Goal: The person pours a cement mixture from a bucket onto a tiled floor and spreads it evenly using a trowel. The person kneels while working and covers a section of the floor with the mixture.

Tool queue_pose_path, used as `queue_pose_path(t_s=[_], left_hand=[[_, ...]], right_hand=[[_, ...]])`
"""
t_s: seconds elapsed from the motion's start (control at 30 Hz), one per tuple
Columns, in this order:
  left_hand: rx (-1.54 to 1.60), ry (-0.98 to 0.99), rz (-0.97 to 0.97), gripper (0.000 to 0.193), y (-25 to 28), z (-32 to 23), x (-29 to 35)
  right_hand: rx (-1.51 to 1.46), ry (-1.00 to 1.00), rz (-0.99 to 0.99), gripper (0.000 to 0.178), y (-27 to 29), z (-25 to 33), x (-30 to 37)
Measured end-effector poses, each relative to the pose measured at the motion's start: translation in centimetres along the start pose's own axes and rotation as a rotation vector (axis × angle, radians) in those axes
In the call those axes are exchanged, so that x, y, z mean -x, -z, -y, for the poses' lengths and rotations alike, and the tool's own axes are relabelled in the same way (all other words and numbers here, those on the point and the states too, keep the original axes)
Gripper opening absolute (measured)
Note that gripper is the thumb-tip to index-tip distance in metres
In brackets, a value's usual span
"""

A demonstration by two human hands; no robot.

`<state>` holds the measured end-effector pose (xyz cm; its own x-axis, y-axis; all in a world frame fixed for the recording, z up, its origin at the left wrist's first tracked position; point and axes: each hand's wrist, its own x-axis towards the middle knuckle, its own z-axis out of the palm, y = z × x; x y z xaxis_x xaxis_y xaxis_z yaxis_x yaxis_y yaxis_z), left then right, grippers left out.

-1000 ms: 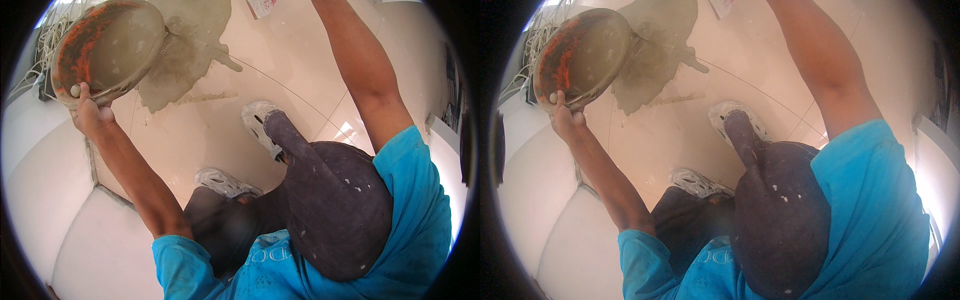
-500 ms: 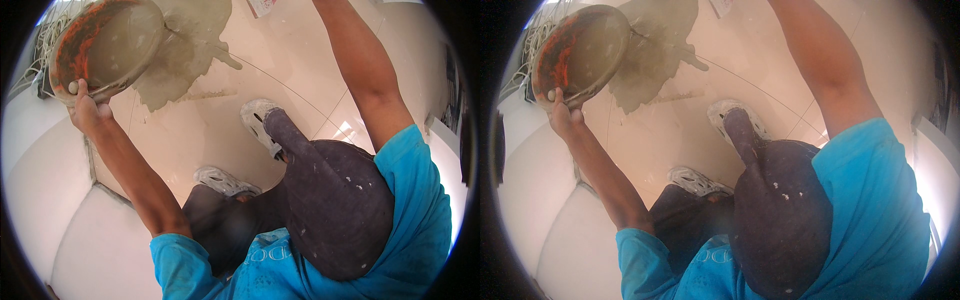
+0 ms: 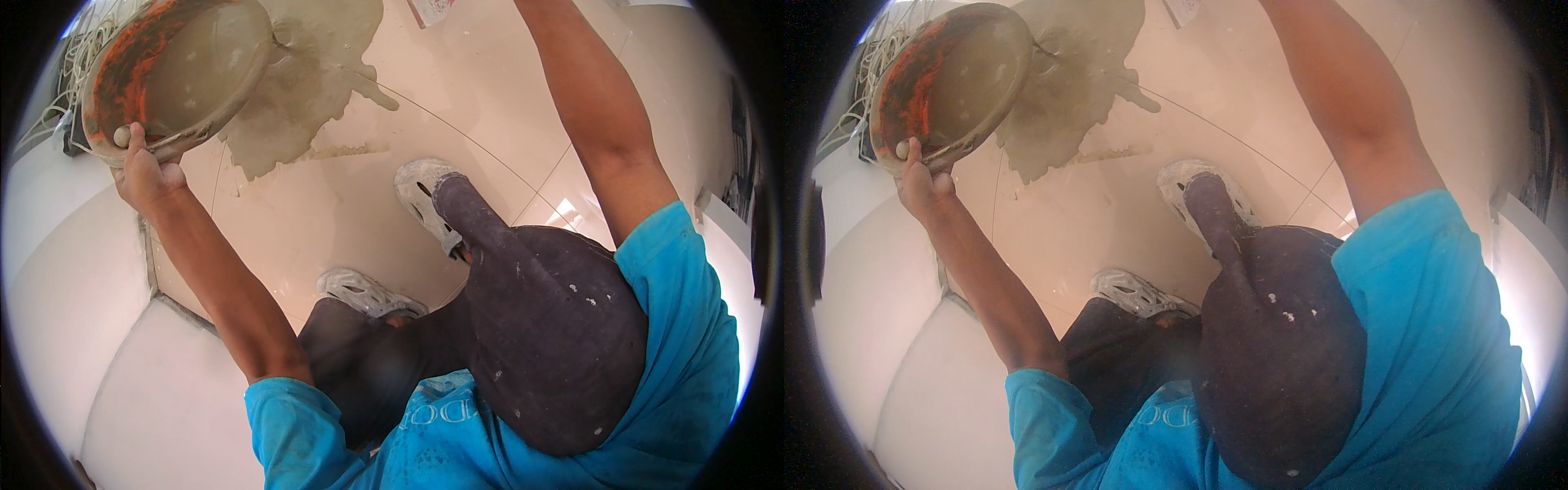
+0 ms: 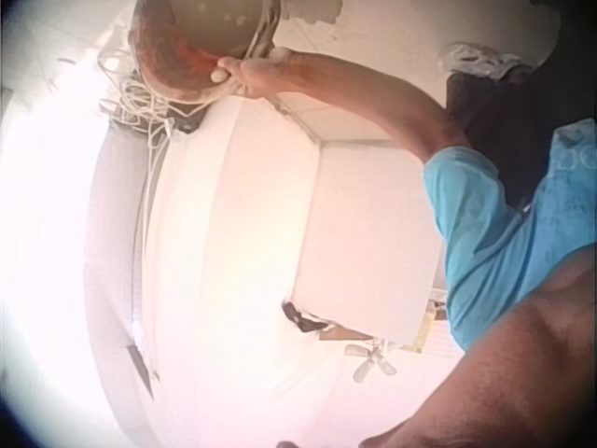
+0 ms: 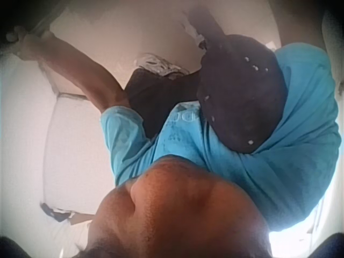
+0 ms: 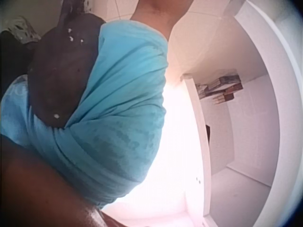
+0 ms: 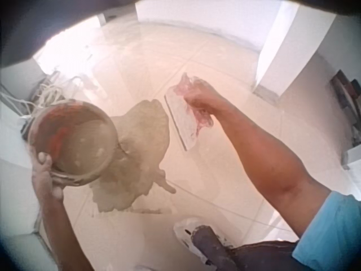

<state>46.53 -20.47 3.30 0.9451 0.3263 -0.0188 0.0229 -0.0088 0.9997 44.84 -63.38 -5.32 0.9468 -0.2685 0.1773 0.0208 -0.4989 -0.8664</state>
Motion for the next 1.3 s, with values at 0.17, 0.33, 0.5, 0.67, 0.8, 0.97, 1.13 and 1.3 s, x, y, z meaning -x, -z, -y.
queue_pose_path(t_s=[0.17, 0.33, 0.5, 0.67, 0.8, 0.97, 1.13, 1.3], left_hand=[[-0.004, -0.019, 0.001, 0.039, 0.3, 0.2, -0.5], [-0.001, -0.04, 0.008, 0.038, 0.4, 0.2, -0.5], [0.012, -0.017, 0.001, 0.036, 0.3, 0.3, -0.6], [0.011, -0.004, -0.011, 0.034, 0.0, 0.0, -0.1], [0.013, -0.016, -0.008, 0.033, 0.1, 0.2, -0.4], [-0.026, 0.015, 0.027, 0.05, 0.5, -0.2, -0.4], [-0.01, -0.013, -0.013, 0.033, 0.0, 0.3, -0.5], [-0.043, -0.007, -0.046, 0.035, -0.6, -0.3, 0.0]], right_hand=[[-0.22, -0.012, 0.062, 0.043, 0.0, -0.6, -0.1], [0.02, -0.132, -0.031, 0.04, -0.3, 0.2, -0.2], [-0.06, -0.123, 0.009, 0.038, 0.0, 0.5, 0.1], [0.162, -0.148, -0.058, 0.037, -0.1, 0.8, -0.1], [0.197, -0.109, -0.052, 0.037, 0.0, 0.7, -0.2], [0.174, -0.158, 0.015, 0.038, 0.0, 2.3, 0.3], [0.264, -0.065, 0.002, 0.033, 0.4, -0.7, -0.8], [0.198, -0.049, -0.185, 0.036, -0.3, -4.7, -1.1]])
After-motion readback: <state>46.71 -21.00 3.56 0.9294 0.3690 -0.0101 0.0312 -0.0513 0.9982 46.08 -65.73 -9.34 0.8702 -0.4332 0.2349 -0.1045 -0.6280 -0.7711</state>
